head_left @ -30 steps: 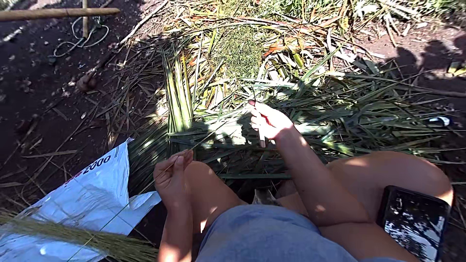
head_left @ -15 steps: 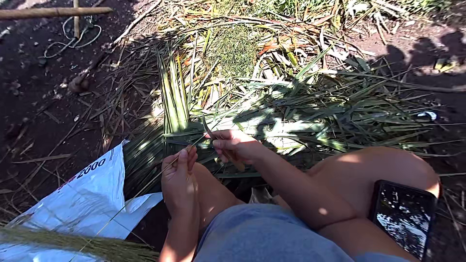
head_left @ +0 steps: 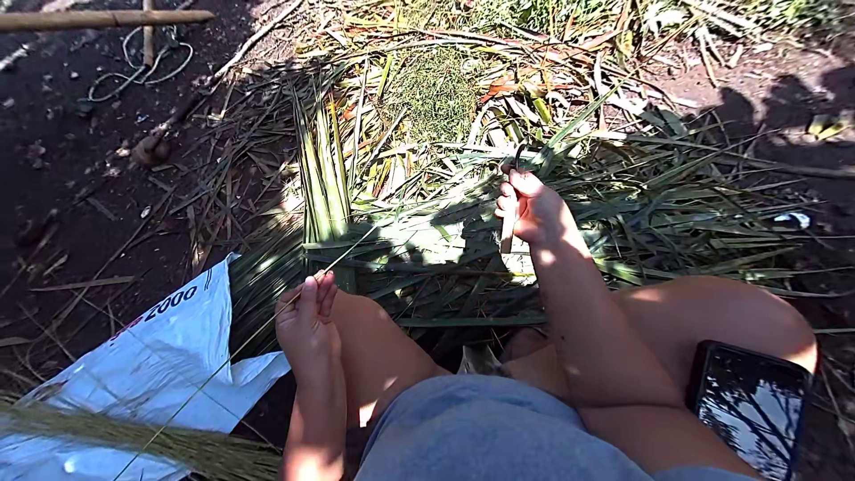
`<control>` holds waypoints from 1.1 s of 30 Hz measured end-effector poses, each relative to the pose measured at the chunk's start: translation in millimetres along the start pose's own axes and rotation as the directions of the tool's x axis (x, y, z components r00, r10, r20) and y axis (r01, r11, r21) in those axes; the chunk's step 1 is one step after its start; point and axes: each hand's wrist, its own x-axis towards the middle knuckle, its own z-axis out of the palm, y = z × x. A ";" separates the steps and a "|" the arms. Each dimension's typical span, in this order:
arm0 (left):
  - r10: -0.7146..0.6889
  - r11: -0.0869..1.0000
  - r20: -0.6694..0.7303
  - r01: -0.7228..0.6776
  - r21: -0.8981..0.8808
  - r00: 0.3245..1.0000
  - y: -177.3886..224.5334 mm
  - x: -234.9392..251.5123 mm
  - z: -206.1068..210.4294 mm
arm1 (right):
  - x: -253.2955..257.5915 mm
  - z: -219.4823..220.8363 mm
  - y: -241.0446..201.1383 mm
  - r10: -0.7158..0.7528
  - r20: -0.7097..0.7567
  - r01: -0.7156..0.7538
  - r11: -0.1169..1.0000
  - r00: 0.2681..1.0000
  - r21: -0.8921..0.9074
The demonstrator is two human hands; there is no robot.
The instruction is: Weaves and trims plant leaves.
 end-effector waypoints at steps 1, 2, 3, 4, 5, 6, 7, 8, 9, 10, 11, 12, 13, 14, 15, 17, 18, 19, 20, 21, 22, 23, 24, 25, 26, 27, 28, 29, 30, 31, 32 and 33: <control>-0.005 1.000 0.005 0.005 0.002 1.000 -0.3 -0.7 0.4 | -2.9 2.7 1.1 -0.021 0.004 0.021 0.999 1.000 -0.045; -0.013 1.000 0.013 0.013 0.003 1.000 -1.2 -1.8 1.2 | -6.5 6.3 4.8 -0.044 0.042 0.049 0.992 0.998 -0.120; -0.027 1.000 0.021 0.027 0.004 0.999 -1.9 -3.1 3.1 | -10.9 12.0 9.7 -0.056 0.080 0.071 0.978 0.995 -0.198; -0.047 0.999 0.036 0.047 0.014 0.998 -2.2 -5.0 5.4 | -15.8 19.3 14.8 -0.051 0.105 0.077 0.962 0.993 -0.261; -0.075 0.997 0.057 0.073 0.034 0.996 -2.6 -6.9 7.6 | -20.5 25.9 19.2 -0.031 0.142 0.076 0.943 0.989 -0.323; -0.108 0.993 0.081 0.104 0.060 0.991 -2.8 -8.9 9.7 | -23.8 30.6 22.9 0.001 0.191 0.074 0.921 0.982 -0.383; -0.140 0.988 0.102 0.132 0.084 0.985 -3.3 -10.0 11.4 | -26.8 33.7 26.3 0.033 0.249 0.083 0.894 0.968 -0.441; -0.163 0.983 0.115 0.152 0.098 0.980 -4.4 -10.1 13.0 | -29.2 35.2 29.3 0.071 0.306 0.098 0.859 0.950 -0.502; -0.173 0.981 0.120 0.161 0.103 0.977 -5.0 -8.3 15.2 | -30.2 35.3 33.2 0.113 0.348 0.109 0.822 0.931 -0.558; -0.162 0.984 0.120 0.151 0.096 0.979 -4.9 -5.0 17.5 | -31.7 34.3 37.1 0.154 0.384 0.119 0.791 0.910 -0.600; -0.127 0.990 0.117 0.119 0.075 0.985 -5.2 -0.2 19.4 | -32.9 31.7 40.9 0.201 0.433 0.138 0.761 0.879 -0.633; -0.077 0.996 0.109 0.072 0.042 0.991 -5.7 6.4 21.7 | -33.1 28.1 45.5 0.264 0.490 0.166 0.722 0.831 -0.671; -0.019 1.000 0.101 0.018 0.003 0.995 -6.2 14.1 23.5 | -33.9 26.2 50.7 0.345 0.545 0.206 0.671 0.764 -0.713; 0.029 1.000 0.099 -0.028 -0.015 0.995 -5.5 21.6 25.5 | -35.4 26.3 56.5 0.421 0.573 0.237 0.620 0.703 -0.747; 0.062 0.998 0.116 -0.064 0.009 0.991 -3.6 28.0 26.9 | -38.1 27.4 61.0 0.465 0.581 0.247 0.598 0.668 -0.762; 0.078 0.985 0.203 -0.107 0.133 0.976 1.5 35.8 28.2 | -39.1 28.6 66.2 0.410 0.603 0.246 0.649 0.685 -0.720; 0.061 0.969 0.258 -0.119 0.215 0.964 3.1 36.3 28.2 | -37.6 28.6 65.7 0.336 0.615 0.243 0.704 0.714 -0.667; 0.032 0.944 0.303 -0.128 0.304 0.952 3.7 34.9 28.3 | -37.0 29.6 61.6 0.272 0.616 0.231 0.757 0.739 -0.611; -0.014 0.907 0.341 -0.131 0.399 0.940 4.7 31.1 28.7 | -38.5 32.2 56.1 0.225 0.610 0.231 0.784 0.760 -0.577; -0.065 0.859 0.372 -0.138 0.493 0.926 5.7 24.9 29.1 | -41.9 35.1 50.3 0.193 0.603 0.240 0.792 0.774 -0.562; -0.101 0.806 0.410 -0.167 0.568 0.907 5.8 18.3 28.6 | -46.7 38.1 45.6 0.171 0.598 0.254 0.789 0.783 -0.559; -0.120 0.754 0.463 -0.223 0.618 0.878 3.8 13.0 26.5 | -52.9 41.1 42.3 0.158 0.592 0.260 0.789 0.790 -0.557; -0.133 0.714 0.516 -0.279 0.642 0.846 1.2 8.1 24.4 | -59.7 44.1 39.8 0.164 0.595 0.260 0.786 0.787 -0.561; -0.147 0.683 0.557 -0.324 0.654 0.817 -1.0 3.7 22.7 | -65.2 45.9 39.3 0.172 0.611 0.272 0.780 0.773 -0.564; -0.160 0.662 0.579 -0.348 0.664 0.800 -1.8 -1.3 22.2 | -69.1 47.3 41.5 0.168 0.637 0.303 0.771 0.752 -0.561; -0.175 0.650 0.586 -0.354 0.672 0.792 -1.4 -7.1 23.2 | -71.4 48.8 44.9 0.168 0.661 0.340 0.750 0.732 -0.567; -0.180 0.646 0.593 -0.360 0.673 0.785 -1.3 -12.6 24.2 | -72.6 49.8 48.3 0.174 0.674 0.367 0.728 0.718 -0.579; -0.171 0.653 0.606 -0.371 0.660 0.777 -2.9 -16.7 24.2 | -72.4 50.4 52.1 0.190 0.680 0.370 0.720 0.709 -0.587; -0.151 0.667 0.626 -0.388 0.636 0.765 -6.4 -18.6 23.2 | -71.7 50.5 55.9 0.198 0.677 0.359 0.725 0.708 -0.587; -0.129 0.681 0.645 -0.405 0.610 0.753 -9.9 -19.2 21.4 | -71.3 50.5 58.7 0.198 0.669 0.340 0.738 0.716 -0.582; -0.119 0.687 0.659 -0.418 0.594 0.743 -11.1 -19.4 19.9 | -71.2 50.9 60.1 0.195 0.656 0.319 0.751 0.729 -0.578; -0.114 0.687 0.669 -0.428 0.587 0.734 -11.3 -19.5 18.7 | -70.3 51.0 60.6 0.191 0.644 0.303 0.761 0.741 -0.574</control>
